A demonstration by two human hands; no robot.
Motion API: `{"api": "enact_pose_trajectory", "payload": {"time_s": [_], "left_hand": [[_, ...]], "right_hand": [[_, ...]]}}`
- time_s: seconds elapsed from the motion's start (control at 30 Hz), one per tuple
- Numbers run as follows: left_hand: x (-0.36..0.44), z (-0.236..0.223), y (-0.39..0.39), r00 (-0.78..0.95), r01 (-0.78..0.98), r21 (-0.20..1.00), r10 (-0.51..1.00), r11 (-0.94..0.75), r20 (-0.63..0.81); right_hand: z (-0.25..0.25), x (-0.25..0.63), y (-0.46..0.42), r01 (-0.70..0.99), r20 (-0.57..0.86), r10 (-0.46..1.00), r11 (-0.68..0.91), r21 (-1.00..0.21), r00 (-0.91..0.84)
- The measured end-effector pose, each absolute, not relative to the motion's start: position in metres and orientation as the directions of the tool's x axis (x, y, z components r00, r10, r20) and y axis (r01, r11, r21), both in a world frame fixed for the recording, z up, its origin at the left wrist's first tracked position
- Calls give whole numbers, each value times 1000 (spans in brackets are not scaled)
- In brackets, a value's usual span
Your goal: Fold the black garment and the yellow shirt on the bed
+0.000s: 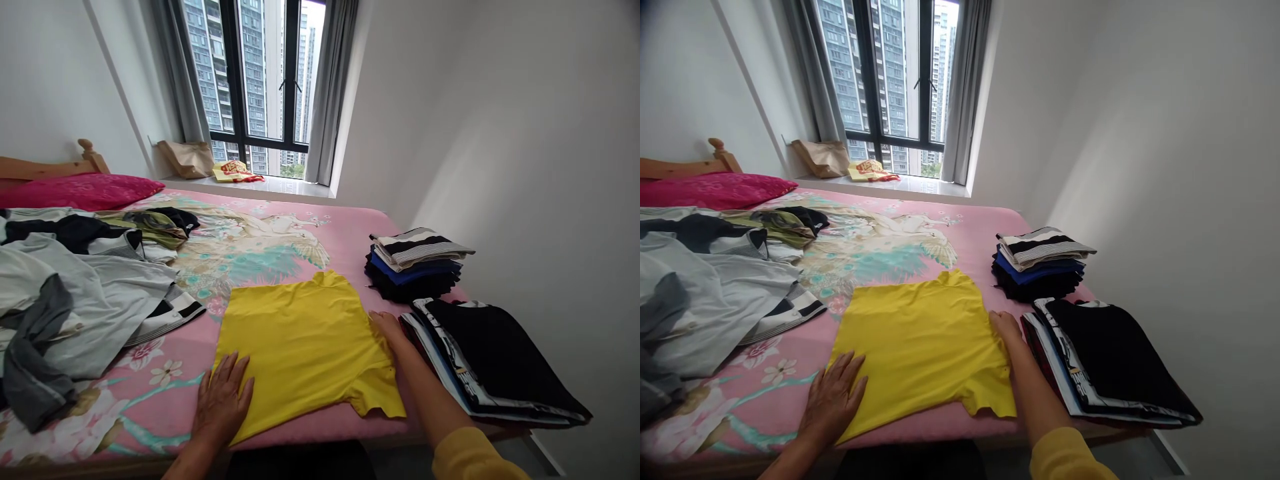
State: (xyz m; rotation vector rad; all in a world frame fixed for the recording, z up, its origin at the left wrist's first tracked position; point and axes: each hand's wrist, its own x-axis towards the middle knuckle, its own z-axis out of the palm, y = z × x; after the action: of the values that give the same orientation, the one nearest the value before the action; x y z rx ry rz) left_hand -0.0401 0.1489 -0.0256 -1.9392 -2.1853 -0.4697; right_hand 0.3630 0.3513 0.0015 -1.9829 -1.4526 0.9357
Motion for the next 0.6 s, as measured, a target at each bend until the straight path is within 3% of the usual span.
{"api": "enact_pose_trajectory", "payload": {"time_s": [0.2,0.4,0.6], "left_hand": [[-43,-29,149,-116,992,95,922,86,369],[-47,-32,150,-101,993,103,915,66,390],[-46,-32,149,-114,990,121,919,73,378]], "right_hand": [[24,345,377,412,-416,909,-383,-827,11],[30,336,390,130,-350,936,-346,-929,-13],[25,348,387,153,-501,862,-487,-860,-74]]}}
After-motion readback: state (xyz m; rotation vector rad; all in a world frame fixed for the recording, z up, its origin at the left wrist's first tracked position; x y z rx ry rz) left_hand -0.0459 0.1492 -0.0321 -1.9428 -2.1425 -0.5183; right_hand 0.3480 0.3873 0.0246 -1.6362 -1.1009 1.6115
